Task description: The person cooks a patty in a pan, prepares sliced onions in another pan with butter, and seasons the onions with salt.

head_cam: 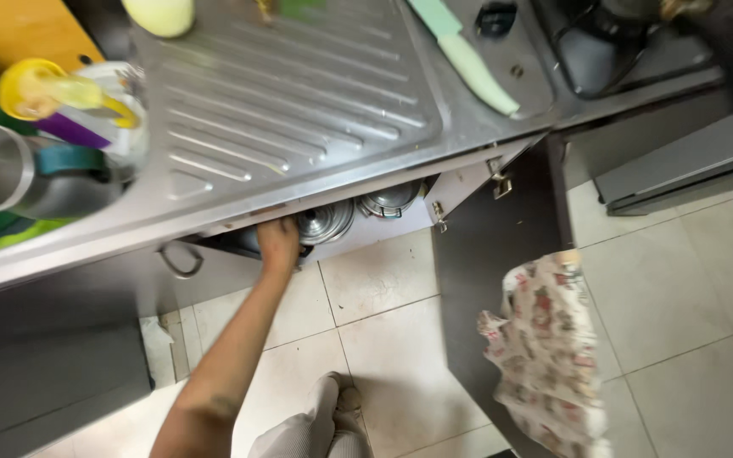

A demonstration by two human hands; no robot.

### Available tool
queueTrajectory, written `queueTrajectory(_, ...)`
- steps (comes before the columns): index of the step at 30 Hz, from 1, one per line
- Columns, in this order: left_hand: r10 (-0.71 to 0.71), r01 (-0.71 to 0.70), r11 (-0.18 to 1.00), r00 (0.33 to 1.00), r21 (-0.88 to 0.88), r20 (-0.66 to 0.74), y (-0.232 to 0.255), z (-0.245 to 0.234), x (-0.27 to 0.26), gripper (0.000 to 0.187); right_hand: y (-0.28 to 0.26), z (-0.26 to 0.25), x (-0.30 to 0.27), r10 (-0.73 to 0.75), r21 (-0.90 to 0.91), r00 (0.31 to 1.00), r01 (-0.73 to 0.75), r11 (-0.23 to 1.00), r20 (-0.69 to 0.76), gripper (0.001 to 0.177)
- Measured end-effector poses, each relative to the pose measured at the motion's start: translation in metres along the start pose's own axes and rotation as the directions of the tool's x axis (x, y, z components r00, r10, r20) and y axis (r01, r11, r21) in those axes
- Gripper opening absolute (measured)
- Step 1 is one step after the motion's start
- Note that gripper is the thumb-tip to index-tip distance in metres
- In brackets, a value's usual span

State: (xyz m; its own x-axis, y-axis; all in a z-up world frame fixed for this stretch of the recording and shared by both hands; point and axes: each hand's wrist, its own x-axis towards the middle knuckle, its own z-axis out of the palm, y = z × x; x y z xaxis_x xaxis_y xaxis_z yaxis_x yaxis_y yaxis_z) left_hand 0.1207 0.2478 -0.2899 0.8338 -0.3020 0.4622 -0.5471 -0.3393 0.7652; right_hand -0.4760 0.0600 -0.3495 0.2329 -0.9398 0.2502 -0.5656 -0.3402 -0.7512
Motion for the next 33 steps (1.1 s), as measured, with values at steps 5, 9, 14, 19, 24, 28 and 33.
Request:
queueTrajectory(5, -0.589, 0.594, 0.531, 0.771, -0.604, 0.241, 0.094, -0.073, -0.042, 0.025, -0.134, -0.015, -0.043, -0.01, -0.026, 0.999, 0.011, 1.0, 0.049, 0.045)
queueTrajectory(9, -0.662, 0.656, 0.263, 0.656, -0.708, 0.362, 0.186, -0.163, -0.033, 0.024, -0.281, 0.008, -0.082, 0.437, 0.376, 0.882, -0.471, 0.798, 0.177, 0.058)
queueTrajectory(14, -0.606, 0.684, 0.217, 0.654, -0.696, 0.453, 0.269, -0.253, 0.018, 0.023, -0.338, 0.043, -0.068, -0.007, 0.099, 0.455, -0.179, 0.979, 0.89, 0.081)
queueTrajectory(19, -0.463, 0.596, 0.231, 0.763, -0.769, 0.452, 0.317, -0.285, 0.043, 0.027, -0.478, 0.036, 0.021, 0.122, 0.096, 0.243, -0.724, 0.683, 0.962, 0.059)
queueTrajectory(24, -0.073, 0.536, 0.452, 0.819, -0.713, 0.569, 0.364, -0.288, 0.045, 0.038, -0.52, -0.022, 0.076, -0.185, 0.466, 0.445, -0.88, 0.089, 0.876, 0.069)
queueTrajectory(28, 0.141, 0.57, 0.517, 0.68, -0.639, 0.72, 0.382, -0.253, 0.043, 0.025, -0.493, -0.066, 0.105, 0.098, 0.585, 0.58, -0.811, -0.028, 0.809, 0.025)
queueTrajectory(33, 0.004, 0.672, 0.632, 0.495, -0.386, 0.869, 0.425, -0.168, 0.056, 0.02, -0.388, -0.125, 0.162, 0.202, 0.73, 0.715, -0.683, 0.0, 0.669, 0.019)
